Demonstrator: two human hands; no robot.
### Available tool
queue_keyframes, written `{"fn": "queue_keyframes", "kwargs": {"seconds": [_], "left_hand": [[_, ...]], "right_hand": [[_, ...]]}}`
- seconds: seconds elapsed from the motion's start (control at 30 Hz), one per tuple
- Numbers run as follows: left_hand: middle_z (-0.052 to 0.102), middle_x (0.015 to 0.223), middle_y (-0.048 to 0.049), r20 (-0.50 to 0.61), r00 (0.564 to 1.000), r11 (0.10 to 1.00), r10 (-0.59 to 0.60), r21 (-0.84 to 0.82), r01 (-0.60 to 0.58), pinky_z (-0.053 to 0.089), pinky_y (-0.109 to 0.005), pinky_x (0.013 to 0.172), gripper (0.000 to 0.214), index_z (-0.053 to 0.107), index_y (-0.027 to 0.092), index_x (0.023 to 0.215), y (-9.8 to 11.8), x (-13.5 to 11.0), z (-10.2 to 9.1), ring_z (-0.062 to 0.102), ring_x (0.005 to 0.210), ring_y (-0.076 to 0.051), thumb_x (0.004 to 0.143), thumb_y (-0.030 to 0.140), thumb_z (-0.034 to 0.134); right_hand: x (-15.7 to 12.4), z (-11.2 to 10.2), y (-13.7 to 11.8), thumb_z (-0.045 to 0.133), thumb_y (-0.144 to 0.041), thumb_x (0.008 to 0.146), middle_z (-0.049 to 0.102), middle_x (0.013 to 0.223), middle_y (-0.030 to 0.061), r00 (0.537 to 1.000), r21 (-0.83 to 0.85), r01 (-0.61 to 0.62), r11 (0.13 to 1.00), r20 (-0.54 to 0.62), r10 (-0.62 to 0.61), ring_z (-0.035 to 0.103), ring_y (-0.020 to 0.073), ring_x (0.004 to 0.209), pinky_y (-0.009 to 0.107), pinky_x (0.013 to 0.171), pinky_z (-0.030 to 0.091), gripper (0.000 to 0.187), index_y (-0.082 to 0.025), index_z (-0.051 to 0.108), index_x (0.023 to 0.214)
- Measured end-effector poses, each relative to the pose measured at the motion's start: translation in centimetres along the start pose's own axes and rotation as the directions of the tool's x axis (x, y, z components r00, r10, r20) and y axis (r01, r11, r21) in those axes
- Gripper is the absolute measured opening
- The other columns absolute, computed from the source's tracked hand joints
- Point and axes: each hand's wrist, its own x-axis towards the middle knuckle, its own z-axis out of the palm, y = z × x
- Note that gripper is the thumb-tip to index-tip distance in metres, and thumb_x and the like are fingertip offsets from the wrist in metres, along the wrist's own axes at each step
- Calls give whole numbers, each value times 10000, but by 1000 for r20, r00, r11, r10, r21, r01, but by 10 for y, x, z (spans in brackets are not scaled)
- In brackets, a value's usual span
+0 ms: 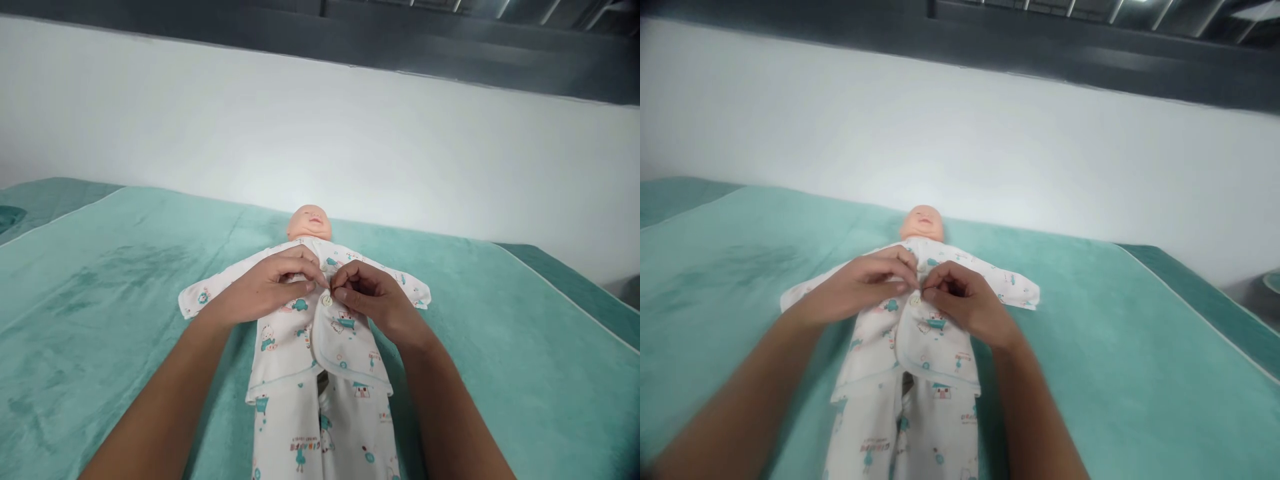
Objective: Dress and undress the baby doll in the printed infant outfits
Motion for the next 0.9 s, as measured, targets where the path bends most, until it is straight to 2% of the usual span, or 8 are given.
{"fn": "queue_keyframes", "kwargs": {"seconds": [0.2, 0.27, 0.37, 0.43, 0.53, 0.63, 0.73, 0.9], "left_hand": [[559, 959, -13, -20, 1000, 1000, 2, 12, -2, 435, -259, 750, 196, 676, 199, 754, 2, 2, 1, 551, 863, -125, 877, 146, 533], [565, 943, -8, -30, 1000, 1000, 1, 26, 0, 433, -256, 739, 187, 673, 204, 779, 2, 2, 2, 542, 838, -118, 874, 133, 529], [559, 938, -8, -46, 999, 1000, 9, 28, -8, 432, -254, 714, 238, 694, 238, 938, 1, 3, 2, 531, 814, -113, 890, 124, 491], [545, 966, -16, -41, 999, 999, 28, 25, -27, 436, -251, 706, 295, 713, 250, 967, -1, 3, 3, 534, 827, -113, 894, 109, 464], [537, 969, -16, -40, 998, 998, 43, 43, -41, 441, -240, 702, 332, 740, 233, 857, -2, 3, 6, 542, 832, -107, 860, 59, 458], [543, 951, -5, -66, 997, 998, 34, 58, -30, 446, -225, 677, 332, 731, 217, 793, -2, 3, 8, 546, 792, -93, 824, 29, 458], [546, 942, 0, -96, 995, 996, 41, 82, -33, 444, -219, 662, 332, 716, 207, 753, -1, 3, 10, 547, 785, -89, 799, 14, 449], [536, 908, -16, -177, 982, 992, 72, 113, -52, 436, -234, 629, 304, 666, 175, 671, -3, 6, 14, 534, 769, -106, 792, 14, 439]], "right_hand": [[1, 0, -2, 621, -330, 872, 549, 748, -1, 995, -116, 88, 989, 62, -81, 429, 107, 629, 265, 566, 325, 153, -193, 680, 839], [1, 0, -5, 600, -349, 885, 524, 711, -10, 994, -153, 100, 983, 62, -92, 426, 109, 625, 268, 572, 327, 203, -187, 647, 773], [-5, 5, -17, 580, -378, 895, 488, 673, -26, 995, -297, 86, 951, 70, -68, 402, 100, 607, 262, 566, 318, 290, -184, 557, 681], [-12, 13, -27, 616, -418, 865, 503, 672, -34, 995, -489, 61, 870, 94, -16, 407, 97, 605, 257, 558, 305, 321, -188, 524, 661], [-25, 30, -39, 733, -459, 746, 535, 658, -49, 994, -757, 37, 652, 95, 54, 405, 96, 591, 255, 526, 246, 362, -195, 511, 639], [-33, 43, -43, 748, -298, 719, 551, 657, -59, 997, -866, 38, 499, 63, 34, 391, 94, 585, 261, 521, 201, 280, -196, 500, 636], [-36, 46, -41, 640, -165, 753, 544, 653, -57, 994, -890, 79, 449, 102, 27, 380, 90, 579, 267, 528, 196, 223, -185, 464, 617], [-39, 43, -41, 578, -79, 716, 497, 593, -53, 977, -876, 160, 455, 207, 55, 341, 84, 547, 279, 520, 192, 226, -170, 420, 582]]}}
